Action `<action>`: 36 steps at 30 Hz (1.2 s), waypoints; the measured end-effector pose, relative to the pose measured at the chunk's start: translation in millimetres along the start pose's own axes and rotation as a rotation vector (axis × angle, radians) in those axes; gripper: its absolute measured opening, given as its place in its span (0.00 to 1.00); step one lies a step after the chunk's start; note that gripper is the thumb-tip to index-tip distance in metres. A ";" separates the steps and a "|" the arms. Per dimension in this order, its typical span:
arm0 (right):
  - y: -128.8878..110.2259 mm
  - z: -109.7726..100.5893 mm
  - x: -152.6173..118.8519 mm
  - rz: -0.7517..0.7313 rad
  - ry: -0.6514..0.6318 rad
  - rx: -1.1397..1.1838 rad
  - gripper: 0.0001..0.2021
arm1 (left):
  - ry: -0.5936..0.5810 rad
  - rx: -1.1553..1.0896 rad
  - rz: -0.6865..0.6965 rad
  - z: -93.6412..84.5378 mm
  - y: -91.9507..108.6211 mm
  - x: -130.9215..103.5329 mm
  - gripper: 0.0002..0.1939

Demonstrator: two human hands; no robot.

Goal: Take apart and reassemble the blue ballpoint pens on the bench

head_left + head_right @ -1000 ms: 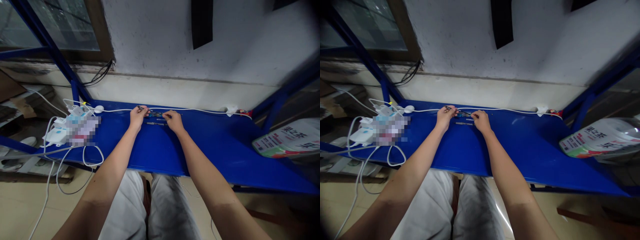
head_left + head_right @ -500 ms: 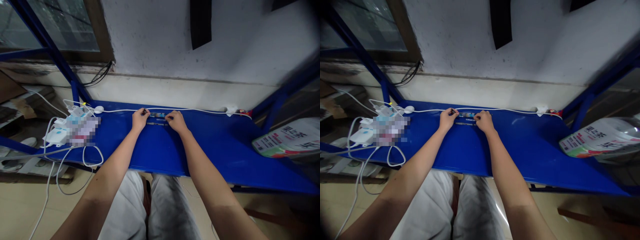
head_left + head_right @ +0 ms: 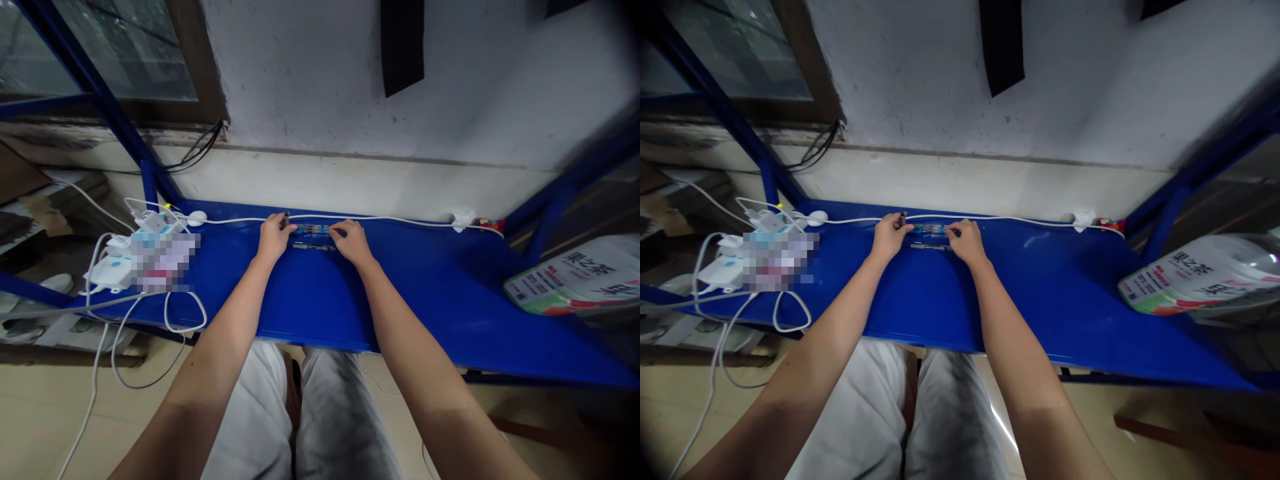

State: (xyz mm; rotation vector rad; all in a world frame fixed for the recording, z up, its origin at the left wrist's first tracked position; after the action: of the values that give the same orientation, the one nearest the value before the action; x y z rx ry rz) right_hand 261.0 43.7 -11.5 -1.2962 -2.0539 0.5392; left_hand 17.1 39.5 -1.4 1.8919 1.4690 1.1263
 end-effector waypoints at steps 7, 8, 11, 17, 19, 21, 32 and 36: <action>15.7 -0.7 1.0 0.115 0.117 0.099 0.11 | -0.246 0.059 0.050 -6.4 -3.3 -3.4 0.06; 17.0 0.0 1.1 0.125 0.119 0.108 0.11 | -0.280 0.097 0.080 -6.0 -1.8 -4.4 0.05; 18.3 2.0 1.3 0.146 0.114 0.124 0.12 | -0.325 0.184 0.108 -5.9 0.3 -6.5 0.08; 18.5 3.4 1.9 0.157 0.101 0.169 0.12 | -0.365 0.235 0.057 -5.1 -3.3 -6.6 0.08; 19.0 3.2 1.7 0.167 0.110 0.175 0.12 | -0.369 0.228 0.048 -4.4 -3.8 -6.5 0.07; 19.3 2.9 1.3 0.178 0.119 0.185 0.12 | -0.323 0.202 0.037 -4.8 -3.8 -6.2 0.06; 16.9 1.8 -1.1 0.217 0.131 0.294 0.12 | 0.189 -0.041 -0.277 -19.1 -19.3 -4.8 0.13; 16.9 1.3 -1.6 0.222 0.134 0.297 0.12 | 0.130 -0.058 -0.244 -14.4 -21.4 -4.7 0.10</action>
State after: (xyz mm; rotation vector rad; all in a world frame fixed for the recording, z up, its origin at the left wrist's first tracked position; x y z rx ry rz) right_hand 271.4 49.5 -23.7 -1.3457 -1.6578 0.8010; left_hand -7.0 40.0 -11.8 1.5746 1.6670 1.1790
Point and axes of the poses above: each hand's wrist, its own x-axis towards the middle knuckle, its own z-axis out of the palm, y = z × x, the point moved 2 cm from there along x, towards the middle knuckle, and after that the axes turned 15 degrees about -y, right-handed, at the moved point
